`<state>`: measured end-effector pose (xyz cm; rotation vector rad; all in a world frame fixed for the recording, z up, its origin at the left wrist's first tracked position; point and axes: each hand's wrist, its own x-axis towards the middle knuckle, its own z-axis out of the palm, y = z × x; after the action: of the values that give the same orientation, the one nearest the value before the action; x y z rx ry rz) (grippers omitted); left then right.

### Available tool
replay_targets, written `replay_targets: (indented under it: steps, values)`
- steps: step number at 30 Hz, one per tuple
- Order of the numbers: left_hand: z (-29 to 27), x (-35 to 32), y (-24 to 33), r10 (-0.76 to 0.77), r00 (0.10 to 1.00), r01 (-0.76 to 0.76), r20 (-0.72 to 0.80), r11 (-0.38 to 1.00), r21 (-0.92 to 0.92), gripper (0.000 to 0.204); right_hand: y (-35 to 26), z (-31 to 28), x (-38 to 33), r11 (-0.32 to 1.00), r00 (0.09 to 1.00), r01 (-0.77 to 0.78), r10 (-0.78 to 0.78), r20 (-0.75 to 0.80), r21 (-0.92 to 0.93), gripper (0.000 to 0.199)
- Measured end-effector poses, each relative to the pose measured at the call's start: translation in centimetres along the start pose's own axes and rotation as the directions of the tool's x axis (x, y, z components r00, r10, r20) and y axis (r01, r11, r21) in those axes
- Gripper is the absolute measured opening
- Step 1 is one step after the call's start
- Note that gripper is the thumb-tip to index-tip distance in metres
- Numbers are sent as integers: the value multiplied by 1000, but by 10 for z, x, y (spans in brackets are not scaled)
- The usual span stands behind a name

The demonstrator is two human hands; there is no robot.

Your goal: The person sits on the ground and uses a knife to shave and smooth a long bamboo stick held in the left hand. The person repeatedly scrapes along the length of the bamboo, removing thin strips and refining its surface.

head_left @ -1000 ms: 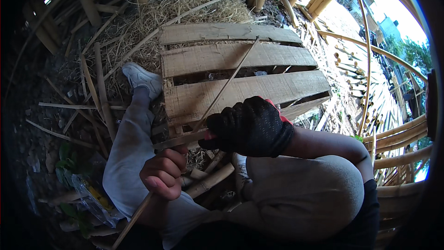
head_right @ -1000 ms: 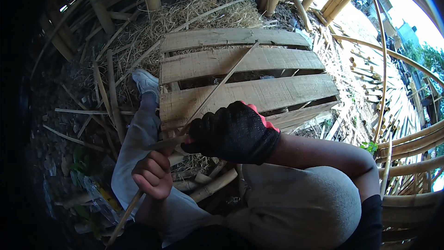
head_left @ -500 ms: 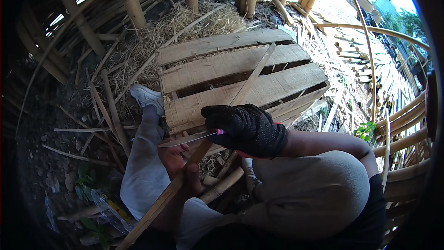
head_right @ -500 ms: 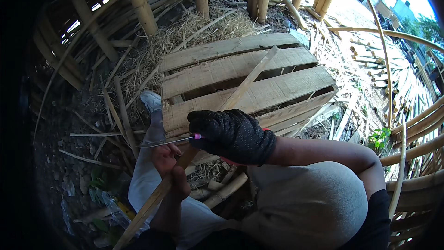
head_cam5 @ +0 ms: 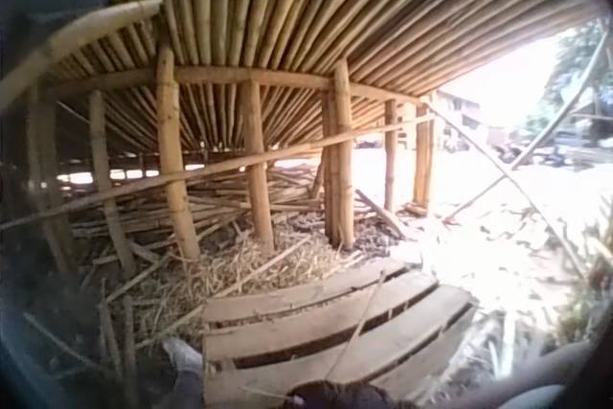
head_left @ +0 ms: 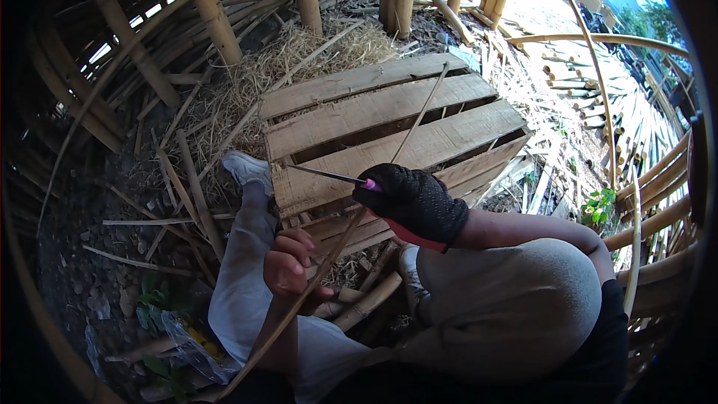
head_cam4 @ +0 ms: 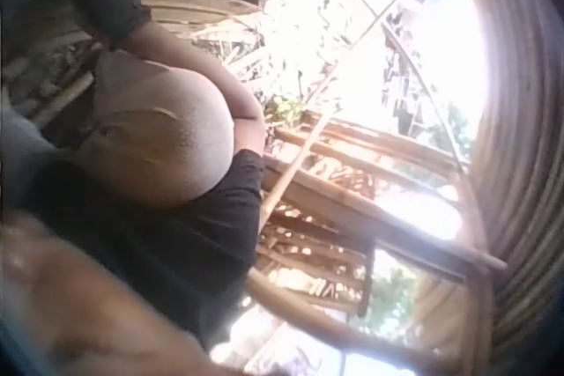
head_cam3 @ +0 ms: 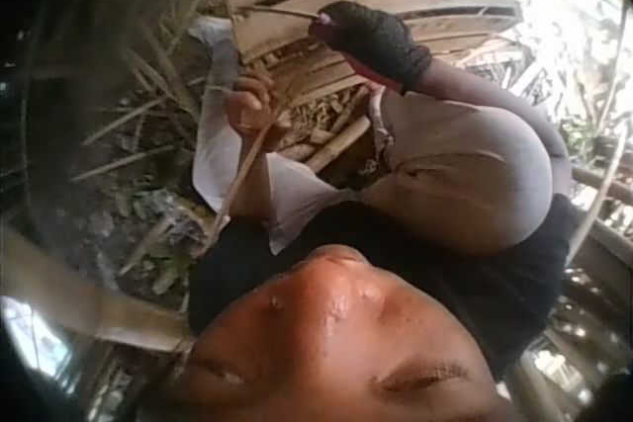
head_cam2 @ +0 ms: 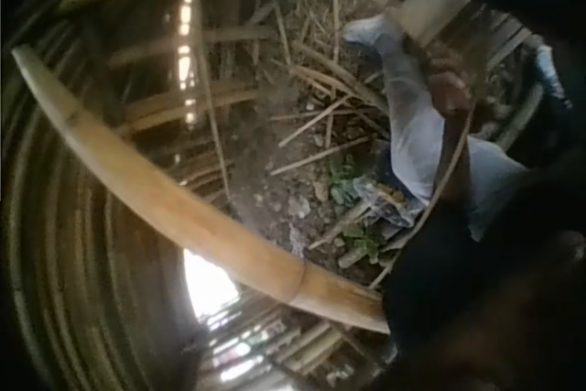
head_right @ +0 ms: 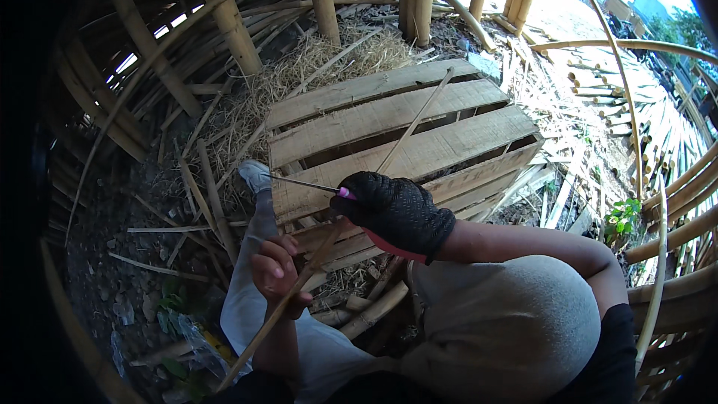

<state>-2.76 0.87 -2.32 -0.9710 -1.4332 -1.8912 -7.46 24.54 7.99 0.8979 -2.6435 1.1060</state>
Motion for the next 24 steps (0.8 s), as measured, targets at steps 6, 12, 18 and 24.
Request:
replay_targets:
  steps: [6,12,18,24]
  values:
    - [17,-17,9,-67,997,66,43,998,11,52,-4,-11,7,985,972,-151,163,-168,83,19]
    - [40,-44,-12,-111,980,106,-168,994,-38,43,-2,-22,11,991,978,-67,42,-203,-117,19]
    - [16,-24,15,-78,996,79,-42,996,43,41,6,-18,24,990,984,-60,37,-175,-131,17]
    - [10,10,42,-11,1000,1,-27,937,-350,43,42,3,32,965,988,91,-119,-102,-246,22]
